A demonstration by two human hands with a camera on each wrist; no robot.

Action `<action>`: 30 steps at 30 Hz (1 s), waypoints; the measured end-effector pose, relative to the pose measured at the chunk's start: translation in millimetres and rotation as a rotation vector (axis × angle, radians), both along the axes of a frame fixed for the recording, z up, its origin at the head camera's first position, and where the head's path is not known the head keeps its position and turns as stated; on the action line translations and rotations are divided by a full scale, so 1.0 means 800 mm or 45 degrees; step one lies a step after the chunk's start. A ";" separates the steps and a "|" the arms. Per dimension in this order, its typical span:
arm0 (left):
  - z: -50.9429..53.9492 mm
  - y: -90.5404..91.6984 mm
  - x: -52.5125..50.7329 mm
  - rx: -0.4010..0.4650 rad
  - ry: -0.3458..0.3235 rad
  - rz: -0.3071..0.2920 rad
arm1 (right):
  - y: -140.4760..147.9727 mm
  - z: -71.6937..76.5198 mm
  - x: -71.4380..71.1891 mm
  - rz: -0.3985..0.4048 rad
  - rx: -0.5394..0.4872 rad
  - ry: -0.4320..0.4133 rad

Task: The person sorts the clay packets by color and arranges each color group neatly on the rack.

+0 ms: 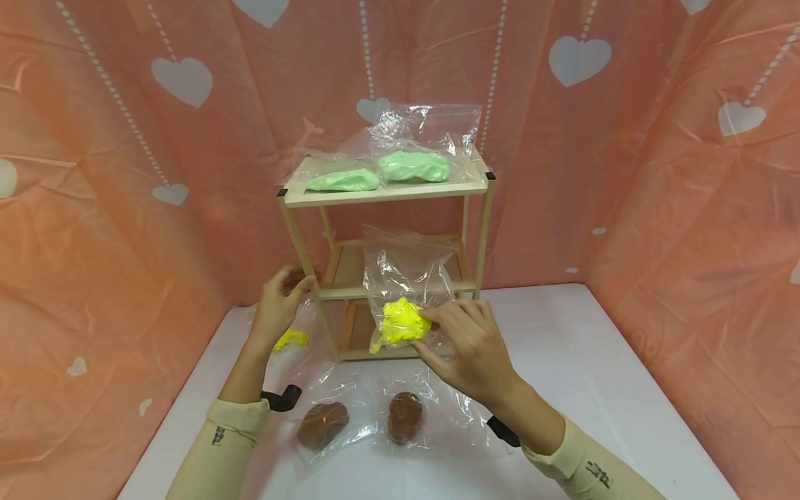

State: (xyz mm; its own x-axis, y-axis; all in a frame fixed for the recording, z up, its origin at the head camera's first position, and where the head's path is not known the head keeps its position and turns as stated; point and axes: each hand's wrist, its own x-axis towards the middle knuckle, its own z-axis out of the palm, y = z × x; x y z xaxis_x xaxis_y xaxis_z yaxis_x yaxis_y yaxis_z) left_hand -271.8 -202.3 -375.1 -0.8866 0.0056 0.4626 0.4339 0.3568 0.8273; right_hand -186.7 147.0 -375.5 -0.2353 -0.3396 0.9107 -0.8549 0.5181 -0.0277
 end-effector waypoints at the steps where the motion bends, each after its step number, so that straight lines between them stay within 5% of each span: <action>1: 0.000 0.000 0.000 -0.001 0.004 0.000 | -0.003 0.000 -0.004 -0.003 -0.004 -0.006; 30: 0.000 0.001 -0.001 0.007 0.030 -0.001 | -0.086 0.000 -0.101 -0.137 -0.027 -0.203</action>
